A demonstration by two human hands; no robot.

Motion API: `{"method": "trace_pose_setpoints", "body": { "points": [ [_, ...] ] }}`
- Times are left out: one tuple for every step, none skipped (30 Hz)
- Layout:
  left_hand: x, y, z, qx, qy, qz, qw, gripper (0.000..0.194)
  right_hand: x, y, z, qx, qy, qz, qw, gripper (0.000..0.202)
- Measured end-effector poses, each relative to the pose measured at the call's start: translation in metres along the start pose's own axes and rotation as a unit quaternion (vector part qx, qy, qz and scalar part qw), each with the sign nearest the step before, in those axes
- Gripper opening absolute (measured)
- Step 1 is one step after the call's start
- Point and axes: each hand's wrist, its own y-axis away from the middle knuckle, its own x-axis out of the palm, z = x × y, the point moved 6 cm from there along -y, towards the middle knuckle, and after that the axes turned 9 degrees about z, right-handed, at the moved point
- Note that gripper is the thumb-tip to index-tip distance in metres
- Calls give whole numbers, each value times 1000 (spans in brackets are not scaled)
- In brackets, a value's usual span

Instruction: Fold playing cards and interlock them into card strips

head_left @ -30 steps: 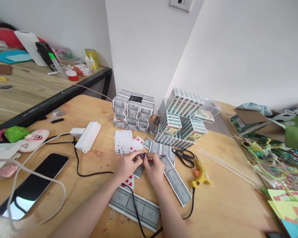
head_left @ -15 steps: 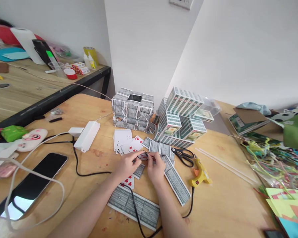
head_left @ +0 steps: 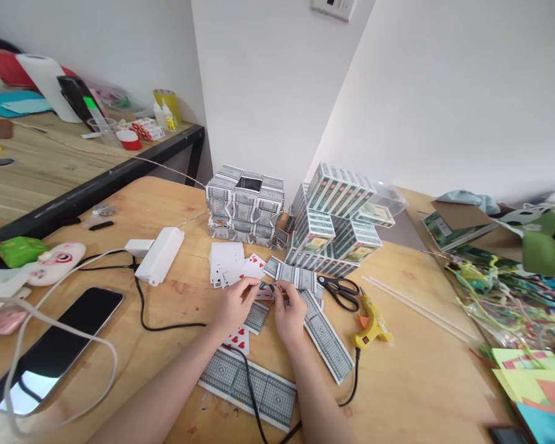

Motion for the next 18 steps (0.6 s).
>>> {"method": "trace_pose_setpoints", "body": {
  "points": [
    [0,1,1,-1,-4,3,1000,18,0,0,1,-7,0,0,1000,19],
    [1,1,1,-1,-8,5,1000,19,-1,-1,1,-15,-1,3,1000,20],
    [1,2,0,1,-14,5,1000,21,-1,-1,3,-23,-2,6,1000,21],
    [1,3,-2,4,-19,6,1000,24,0,-2,4,-29,-4,11,1000,21],
    [1,3,-4,6,-22,8,1000,26,0,-2,4,-30,-9,15,999,20],
    [1,3,-6,8,-21,9,1000,29,0,-2,4,-26,-14,17,999,20],
    [0,3,-9,8,-15,9,1000,31,1,-2,2,-16,-22,18,999,19],
    [0,3,-10,6,-3,11,1000,34,1,-2,0,1,-31,16,999,19],
    [0,2,-11,2,15,12,1000,37,2,-1,-3,21,-41,13,999,19],
    [0,2,-12,-3,38,13,999,40,2,-1,-7,45,-50,8,998,20],
    [1,1,-11,-10,63,15,998,43,3,0,-11,67,-57,2,996,22],
    [2,1,-10,-15,85,18,996,44,3,0,-15,87,-61,-6,994,25],
    [3,1,-9,-20,101,21,994,42,2,1,-18,103,-62,-12,993,27],
    [4,1,-7,-24,110,21,993,38,2,1,-20,115,-61,-16,991,28],
    [4,1,-6,-28,111,18,993,32,2,2,-21,121,-61,-17,991,29],
    [4,1,-4,-31,105,12,994,27,2,2,-21,124,-61,-17,990,30],
    [3,1,-2,-33,95,2,995,23,2,2,-20,124,-62,-14,990,30],
    [1,1,-1,-34,83,-10,996,20,3,2,-19,121,-65,-7,990,30]
  ]
}}
